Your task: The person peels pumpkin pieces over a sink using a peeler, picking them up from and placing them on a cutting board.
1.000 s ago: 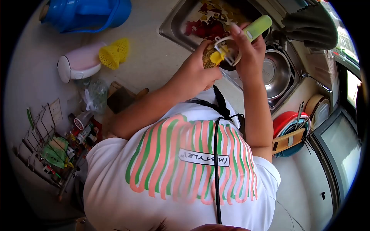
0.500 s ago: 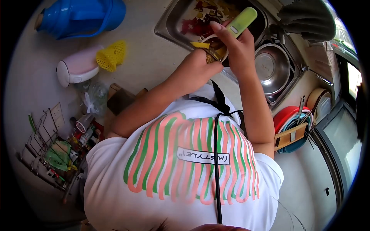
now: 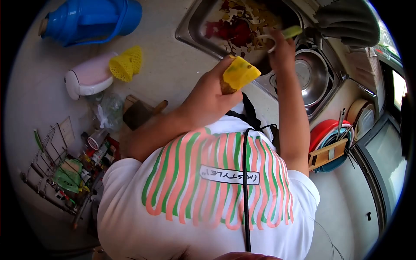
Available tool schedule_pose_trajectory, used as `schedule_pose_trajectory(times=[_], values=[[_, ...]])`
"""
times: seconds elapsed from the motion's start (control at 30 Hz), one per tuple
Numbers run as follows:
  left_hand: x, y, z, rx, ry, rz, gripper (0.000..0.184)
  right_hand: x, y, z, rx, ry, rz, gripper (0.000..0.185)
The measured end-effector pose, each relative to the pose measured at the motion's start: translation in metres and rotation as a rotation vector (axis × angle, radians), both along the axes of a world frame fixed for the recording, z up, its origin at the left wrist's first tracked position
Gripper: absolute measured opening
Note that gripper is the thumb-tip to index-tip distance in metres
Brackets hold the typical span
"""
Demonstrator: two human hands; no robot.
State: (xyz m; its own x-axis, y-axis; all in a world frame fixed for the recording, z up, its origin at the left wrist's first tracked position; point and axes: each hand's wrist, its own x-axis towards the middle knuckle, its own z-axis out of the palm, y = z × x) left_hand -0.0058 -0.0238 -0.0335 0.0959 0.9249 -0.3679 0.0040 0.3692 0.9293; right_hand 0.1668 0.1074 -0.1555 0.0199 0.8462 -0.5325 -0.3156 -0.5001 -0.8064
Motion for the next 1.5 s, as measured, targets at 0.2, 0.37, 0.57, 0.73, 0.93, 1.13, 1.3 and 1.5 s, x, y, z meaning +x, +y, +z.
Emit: schedule_pose_trajectory(times=[0.2,0.37,0.57,0.73,0.93,1.13,1.3,1.5], values=[[-0.018,0.017,0.01,0.012,-0.123,-0.001,0.054,0.037,0.014,0.003,0.139,-0.35,0.194,0.023],[-0.006,0.025,0.005,-0.164,-0.33,0.015,0.05,0.013,0.014,0.042,0.061,0.105,-0.028,0.025],[-0.003,0.022,-0.004,-0.11,-0.218,-0.002,0.045,0.012,0.012,0.036,0.201,0.066,0.009,0.024],[-0.002,0.028,-0.002,-0.112,-0.001,-0.039,0.044,0.001,-0.005,0.067,0.123,0.244,0.004,0.032],[0.012,0.029,-0.016,-0.019,-0.129,-0.06,0.047,-0.029,-0.029,0.11,0.273,0.023,0.454,0.021],[0.013,0.011,0.017,-0.015,-0.107,-0.031,0.047,0.004,0.008,0.046,0.391,-0.467,0.291,0.023],[0.0,0.022,0.022,-0.173,-0.188,0.021,0.047,0.02,0.015,0.041,0.353,-0.507,0.267,0.022],[0.011,0.03,0.009,-0.385,-0.272,0.039,0.04,-0.033,-0.028,0.113,0.363,-0.079,0.4,0.023]])
